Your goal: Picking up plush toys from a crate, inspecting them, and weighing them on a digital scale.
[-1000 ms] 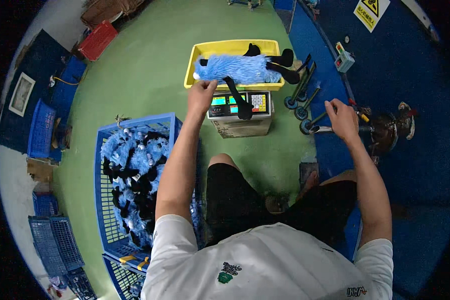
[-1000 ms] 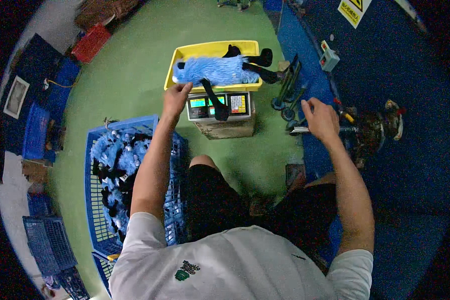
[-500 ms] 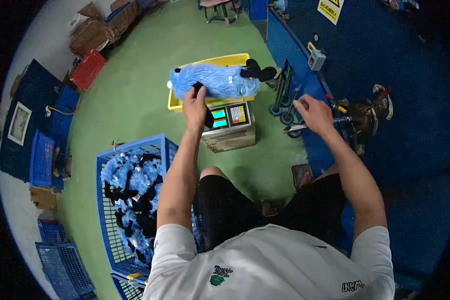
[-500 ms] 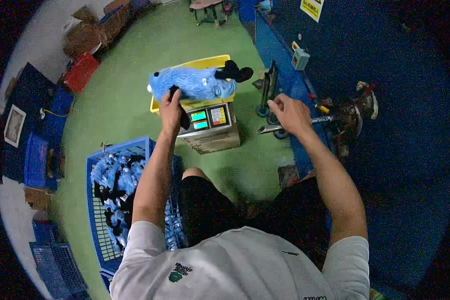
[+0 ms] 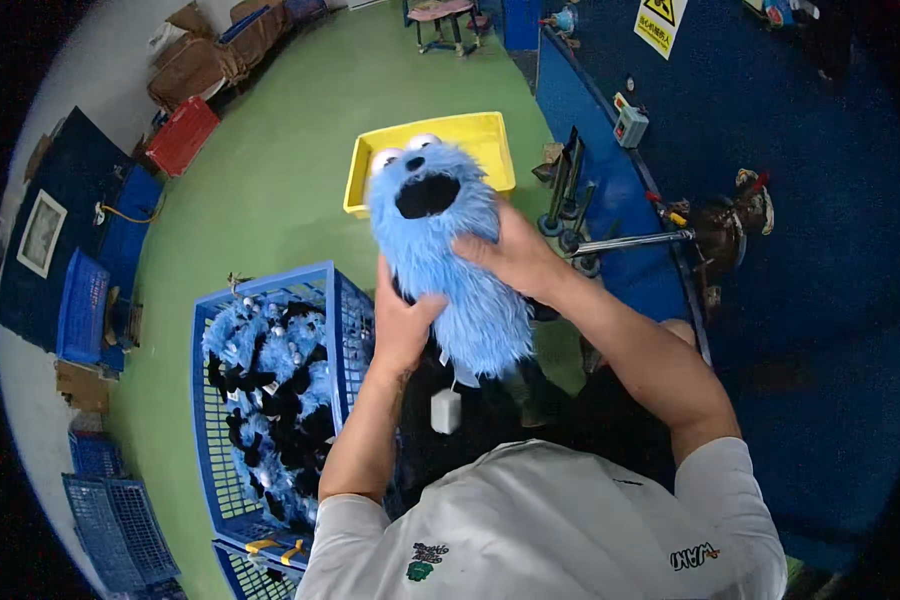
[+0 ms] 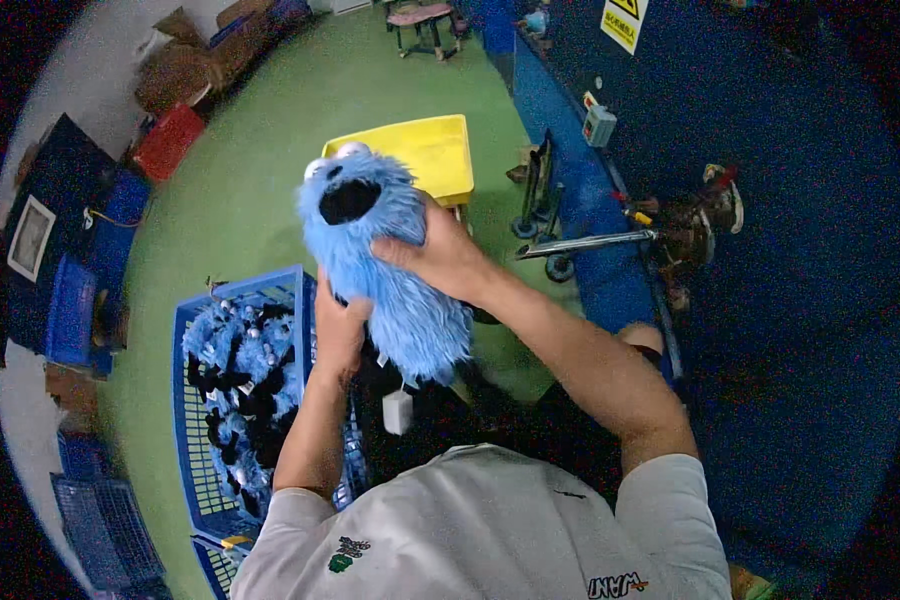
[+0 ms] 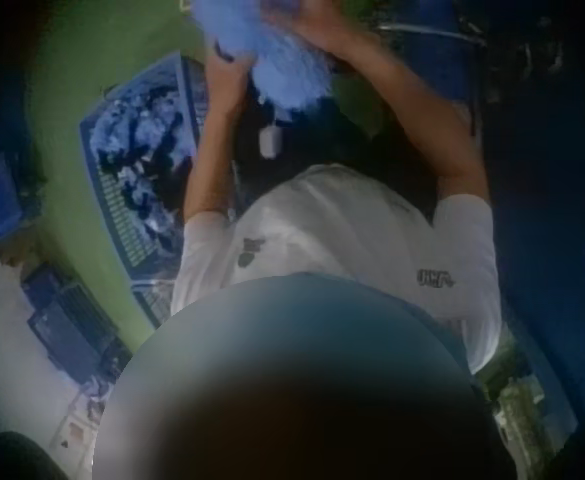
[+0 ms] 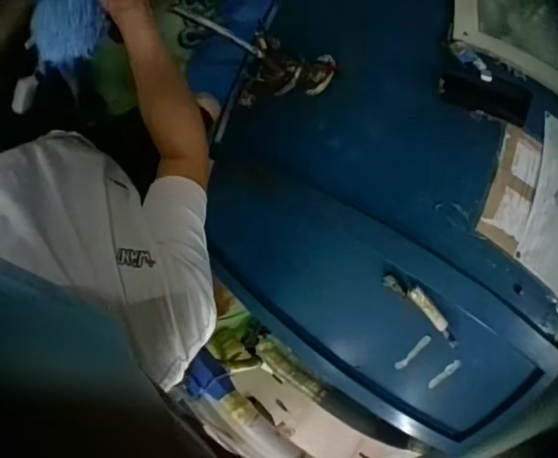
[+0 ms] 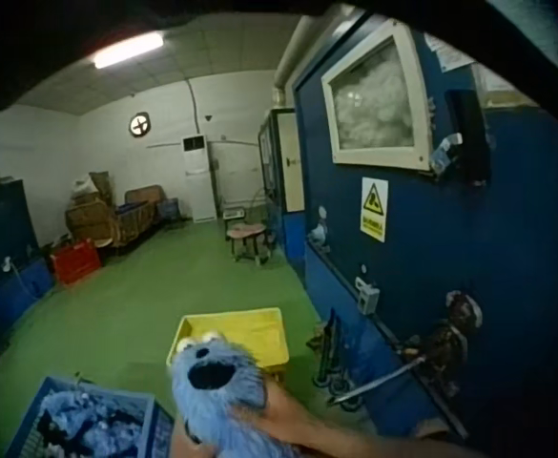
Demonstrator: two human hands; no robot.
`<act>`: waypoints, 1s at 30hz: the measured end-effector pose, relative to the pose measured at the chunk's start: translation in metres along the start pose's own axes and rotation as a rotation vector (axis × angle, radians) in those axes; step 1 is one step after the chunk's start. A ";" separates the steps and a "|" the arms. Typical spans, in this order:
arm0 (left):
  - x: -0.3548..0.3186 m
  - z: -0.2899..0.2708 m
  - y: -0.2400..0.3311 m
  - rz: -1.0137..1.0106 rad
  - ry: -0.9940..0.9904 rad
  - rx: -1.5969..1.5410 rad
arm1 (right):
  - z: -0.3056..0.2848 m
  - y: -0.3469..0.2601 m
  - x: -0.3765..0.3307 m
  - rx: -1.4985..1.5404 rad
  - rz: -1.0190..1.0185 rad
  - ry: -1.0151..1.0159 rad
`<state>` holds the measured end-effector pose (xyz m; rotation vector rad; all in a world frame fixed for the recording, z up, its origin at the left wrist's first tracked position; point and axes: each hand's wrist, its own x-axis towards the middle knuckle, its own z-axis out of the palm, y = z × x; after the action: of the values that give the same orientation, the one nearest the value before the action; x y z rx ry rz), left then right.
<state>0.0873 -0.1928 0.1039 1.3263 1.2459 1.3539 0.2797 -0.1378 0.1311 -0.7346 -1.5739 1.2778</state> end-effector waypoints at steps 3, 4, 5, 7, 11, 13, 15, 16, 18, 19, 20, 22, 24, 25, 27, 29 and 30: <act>-0.012 -0.008 -0.011 -0.060 -0.090 -0.076 | 0.010 0.006 -0.014 0.048 0.006 -0.048; -0.015 -0.009 -0.012 -0.045 -0.134 -0.068 | 0.012 0.007 -0.016 0.013 -0.010 -0.058; -0.018 -0.010 -0.014 -0.029 -0.179 -0.060 | 0.015 0.007 -0.019 -0.022 -0.027 -0.066; -0.022 -0.009 -0.017 -0.012 -0.227 -0.050 | 0.020 0.009 -0.023 -0.056 -0.047 -0.071; -0.026 0.000 -0.028 0.012 -0.028 0.103 | 0.029 0.018 -0.027 -0.281 0.036 0.102; -0.035 0.001 -0.041 -0.012 -0.050 0.045 | 0.030 0.011 -0.025 -0.289 0.027 0.104; -0.047 0.001 -0.054 -0.065 -0.081 -0.071 | 0.033 0.003 -0.021 -0.300 0.011 0.096; -0.051 0.001 -0.059 -0.090 -0.094 -0.127 | 0.036 0.001 -0.019 -0.304 0.002 0.090; -0.050 0.006 -0.062 -0.081 -0.027 -0.162 | 0.043 0.001 -0.019 -0.352 -0.032 0.076; -0.050 0.008 -0.063 -0.074 0.044 -0.201 | 0.049 0.002 -0.018 -0.402 -0.063 0.056; -0.049 0.007 -0.062 -0.066 0.119 -0.239 | 0.056 0.002 -0.017 -0.449 -0.096 0.035; -0.045 -0.007 -0.058 -0.102 0.272 -0.241 | 0.063 0.008 -0.010 -0.531 -0.249 0.008; -0.036 -0.038 -0.053 -0.141 0.388 -0.192 | 0.060 0.013 -0.009 -0.537 -0.382 -0.020; -0.032 -0.059 -0.051 -0.177 0.535 -0.237 | 0.056 0.008 -0.012 -0.563 -0.335 -0.032; -0.032 -0.130 -0.074 -0.143 0.767 -0.338 | 0.045 0.016 -0.014 -0.585 -0.317 -0.031; -0.061 -0.192 -0.101 -0.078 0.895 -0.380 | 0.026 0.007 -0.018 -0.654 -0.263 -0.008; -0.074 -0.233 -0.095 -0.098 1.086 -0.366 | 0.012 0.010 -0.017 -0.700 -0.243 0.004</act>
<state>-0.1455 -0.2731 0.0116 0.1953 1.5684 2.1967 0.2736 -0.1550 0.1160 -0.9255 -2.0548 0.5306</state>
